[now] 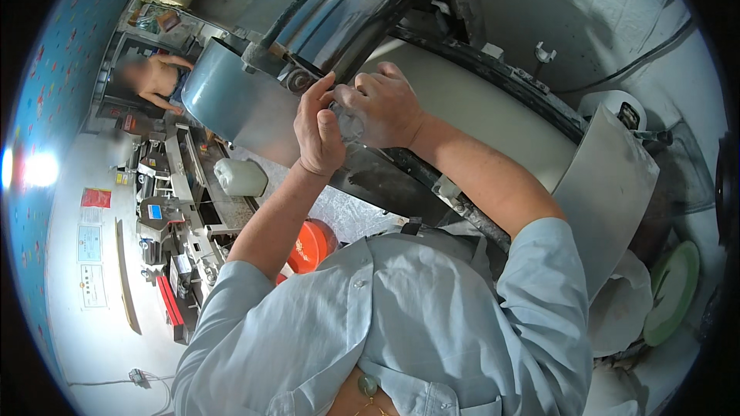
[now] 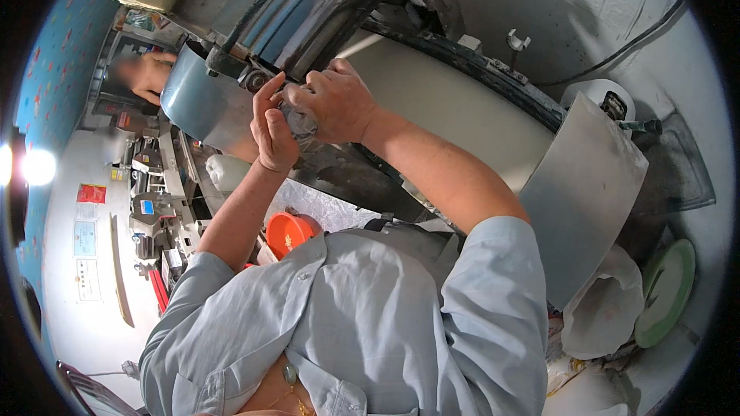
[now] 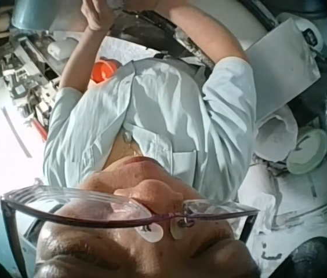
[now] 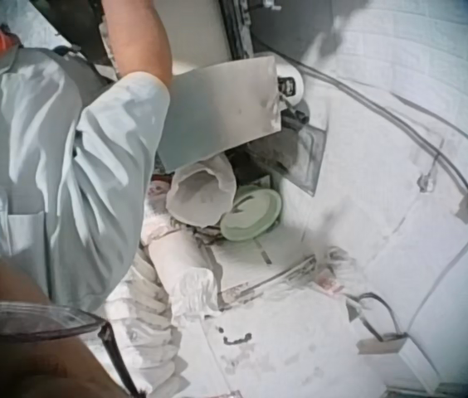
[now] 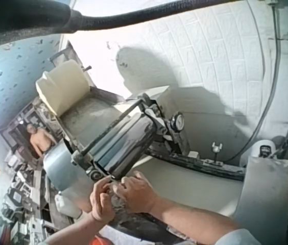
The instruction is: The person operates a dough sheeter, feeding a large sheet of dough through the rollers and adjusting the machine settings. They repeatedly fold and pass the dough through the machine, occasionally adding flour to prevent sticking. A second person is visible in the background.
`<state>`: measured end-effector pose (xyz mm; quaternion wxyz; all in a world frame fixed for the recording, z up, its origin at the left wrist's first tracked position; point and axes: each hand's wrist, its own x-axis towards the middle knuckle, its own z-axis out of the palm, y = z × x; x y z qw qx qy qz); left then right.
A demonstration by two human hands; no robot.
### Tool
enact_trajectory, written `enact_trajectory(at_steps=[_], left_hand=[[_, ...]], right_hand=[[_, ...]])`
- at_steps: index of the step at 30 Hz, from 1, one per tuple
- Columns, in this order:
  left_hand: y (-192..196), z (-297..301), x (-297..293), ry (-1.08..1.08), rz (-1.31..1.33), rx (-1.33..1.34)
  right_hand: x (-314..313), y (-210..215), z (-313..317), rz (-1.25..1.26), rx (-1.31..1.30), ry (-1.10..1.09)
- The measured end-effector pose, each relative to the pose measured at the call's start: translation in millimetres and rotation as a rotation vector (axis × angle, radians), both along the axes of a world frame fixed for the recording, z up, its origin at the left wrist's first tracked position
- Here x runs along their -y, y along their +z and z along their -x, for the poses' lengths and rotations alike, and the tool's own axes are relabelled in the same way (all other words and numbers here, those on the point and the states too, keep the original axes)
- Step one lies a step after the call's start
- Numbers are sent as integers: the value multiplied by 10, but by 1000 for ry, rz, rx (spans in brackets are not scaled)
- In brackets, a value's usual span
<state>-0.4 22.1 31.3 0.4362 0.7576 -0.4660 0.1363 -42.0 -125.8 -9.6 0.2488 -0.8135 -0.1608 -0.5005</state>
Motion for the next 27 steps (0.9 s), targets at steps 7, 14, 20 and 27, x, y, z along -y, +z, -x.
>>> enact_trajectory(at_steps=[7, 14, 20, 27], left_hand=[[4, -16, 29, 22, 12, 73], [-66, -104, -71, -38, 8, 6], [-20, 47, -49, -86, 22, -155], [-164, 76, -2, 5, 44, -107]], right_hand=[[8, -48, 0, 14, -81, -25], [30, 54, 75, 69, -197, 40], [376, 69, 149, 56, -271, 208], [1532, -322, -239, -917, -262, -176]])
